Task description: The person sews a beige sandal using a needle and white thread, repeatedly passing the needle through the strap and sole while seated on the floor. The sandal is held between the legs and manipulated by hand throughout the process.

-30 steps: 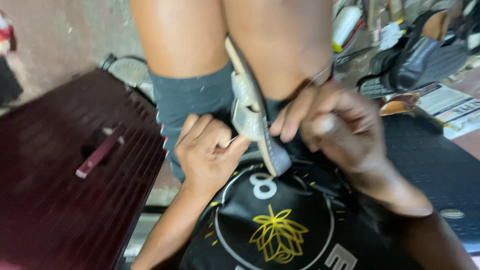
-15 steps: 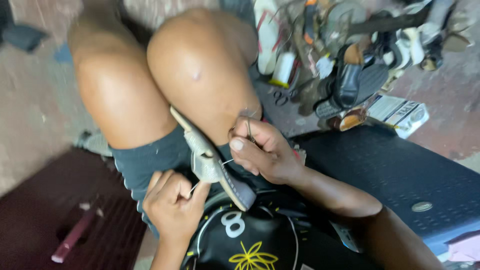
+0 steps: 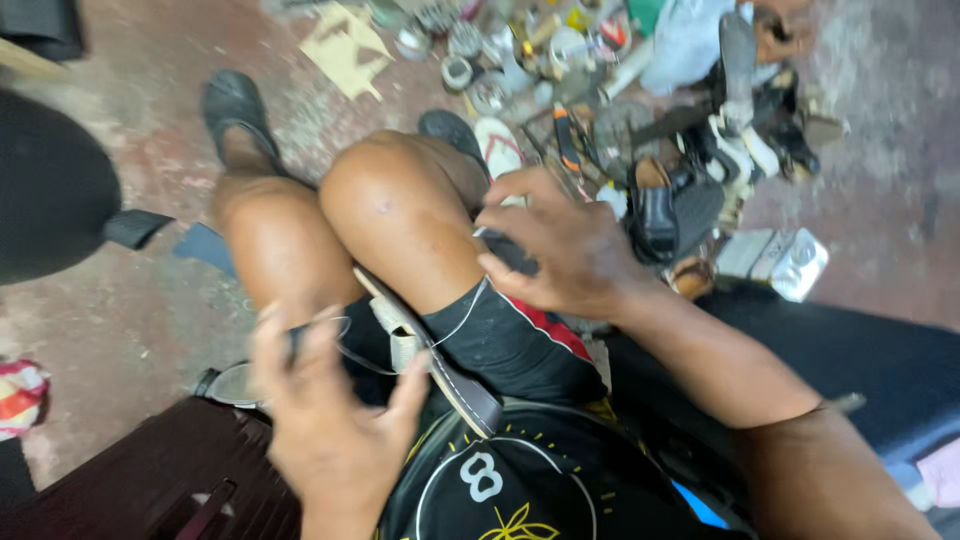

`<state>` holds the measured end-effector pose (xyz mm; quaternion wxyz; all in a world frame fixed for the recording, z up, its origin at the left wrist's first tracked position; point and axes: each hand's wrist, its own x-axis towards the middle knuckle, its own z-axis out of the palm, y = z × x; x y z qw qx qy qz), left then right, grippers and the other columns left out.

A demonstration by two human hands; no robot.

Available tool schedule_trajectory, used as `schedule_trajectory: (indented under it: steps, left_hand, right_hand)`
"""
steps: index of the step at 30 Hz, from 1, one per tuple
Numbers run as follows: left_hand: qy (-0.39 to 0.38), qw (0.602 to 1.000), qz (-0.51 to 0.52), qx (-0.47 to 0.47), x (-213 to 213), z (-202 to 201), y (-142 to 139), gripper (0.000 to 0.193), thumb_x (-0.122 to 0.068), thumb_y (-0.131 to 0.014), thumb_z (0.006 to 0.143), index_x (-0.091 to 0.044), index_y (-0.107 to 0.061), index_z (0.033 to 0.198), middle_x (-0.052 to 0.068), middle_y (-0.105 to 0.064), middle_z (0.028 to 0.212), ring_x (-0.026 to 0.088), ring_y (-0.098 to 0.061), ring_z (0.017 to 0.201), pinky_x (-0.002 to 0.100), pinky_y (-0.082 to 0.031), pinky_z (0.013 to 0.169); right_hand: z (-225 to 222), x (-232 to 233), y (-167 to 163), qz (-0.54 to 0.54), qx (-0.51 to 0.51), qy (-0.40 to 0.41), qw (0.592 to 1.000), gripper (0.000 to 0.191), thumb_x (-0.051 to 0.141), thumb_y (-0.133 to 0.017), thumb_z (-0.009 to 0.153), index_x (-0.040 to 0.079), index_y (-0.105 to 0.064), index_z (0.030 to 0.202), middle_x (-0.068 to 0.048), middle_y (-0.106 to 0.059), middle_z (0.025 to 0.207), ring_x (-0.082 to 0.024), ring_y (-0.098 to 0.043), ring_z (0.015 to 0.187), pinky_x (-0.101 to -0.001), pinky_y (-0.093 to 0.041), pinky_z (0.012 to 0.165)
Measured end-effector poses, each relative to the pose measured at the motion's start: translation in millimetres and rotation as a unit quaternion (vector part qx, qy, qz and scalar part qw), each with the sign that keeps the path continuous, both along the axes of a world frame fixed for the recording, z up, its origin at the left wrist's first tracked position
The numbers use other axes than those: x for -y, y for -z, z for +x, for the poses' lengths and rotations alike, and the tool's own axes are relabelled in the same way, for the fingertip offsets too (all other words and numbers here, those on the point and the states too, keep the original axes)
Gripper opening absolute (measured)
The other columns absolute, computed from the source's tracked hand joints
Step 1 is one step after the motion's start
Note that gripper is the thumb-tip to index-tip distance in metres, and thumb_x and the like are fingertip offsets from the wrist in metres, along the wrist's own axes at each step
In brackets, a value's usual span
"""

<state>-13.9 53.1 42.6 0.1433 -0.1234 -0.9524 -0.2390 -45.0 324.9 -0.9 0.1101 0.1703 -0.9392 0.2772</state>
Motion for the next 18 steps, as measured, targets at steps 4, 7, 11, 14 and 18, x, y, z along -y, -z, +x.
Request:
schedule_trajectory:
  steps: [4, 7, 11, 14, 18]
  left_hand:
    - [0.035, 0.998, 0.03, -0.044, 17.3, -2.3, -39.9, 0.057, -0.027, -0.089, 0.076, -0.004, -0.064, 0.121, 0.023, -0.055, 0.134, 0.042, -0.061, 0.12, 0.046, -0.053, 0.099]
    - [0.01, 0.992, 0.117, -0.049, 43.6, -6.1, -34.5, 0.033, -0.013, -0.084, 0.085, -0.008, -0.067, 0.113, 0.013, -0.067, 0.124, 0.032, -0.066, 0.115, 0.041, -0.054, 0.098]
    - [0.074, 0.974, 0.212, -0.011, 30.3, 6.5, -15.2, 0.019, -0.011, -0.081, 0.086, -0.011, -0.068, 0.1, 0.01, -0.07, 0.113, 0.026, -0.069, 0.105, 0.038, -0.056, 0.09]
    - [0.114, 0.982, 0.139, -0.05, 5.0, -8.0, -34.3, 0.018, -0.015, -0.081, 0.085, -0.009, -0.067, 0.094, 0.012, -0.068, 0.115, 0.032, -0.065, 0.102, 0.044, -0.054, 0.082]
    - [0.084, 0.976, -0.097, -0.175, 44.6, -41.7, -99.5, 0.029, -0.015, -0.077, 0.081, -0.002, -0.066, 0.104, 0.015, -0.061, 0.122, 0.039, -0.056, 0.121, 0.053, -0.047, 0.102]
  right_hand:
    - [-30.6, -23.6, -42.5, 0.203, 0.008, -0.039, 0.978, 0.035, 0.018, -0.083, 0.068, 0.013, -0.071, 0.101, -0.01, -0.064, 0.107, -0.029, -0.069, 0.089, -0.0398, -0.056, 0.068]
    - [-39.7, -84.4, -74.3, 0.233, -0.048, 0.143, 0.961, 0.03, 0.018, -0.082, 0.073, 0.012, -0.069, 0.1, -0.009, -0.064, 0.107, -0.028, -0.068, 0.087, -0.0391, -0.055, 0.066]
    - [-20.8, -90.5, -59.3, 0.101, -0.049, 0.152, 0.982, 0.024, 0.018, -0.08, 0.08, 0.011, -0.066, 0.098, -0.008, -0.064, 0.106, -0.026, -0.067, 0.083, -0.0383, -0.053, 0.064]
    - [-10.4, -49.7, -49.5, 0.038, -0.082, 0.061, 0.994, 0.021, 0.019, -0.079, 0.084, 0.011, -0.064, 0.096, -0.008, -0.063, 0.105, -0.024, -0.066, 0.081, -0.0376, -0.052, 0.062]
    - [-13.0, -51.9, -87.8, 0.235, -0.18, 0.028, 0.955, 0.021, 0.023, -0.08, 0.091, 0.01, -0.064, 0.096, -0.007, -0.064, 0.106, -0.023, -0.065, 0.076, -0.0377, -0.051, 0.057]
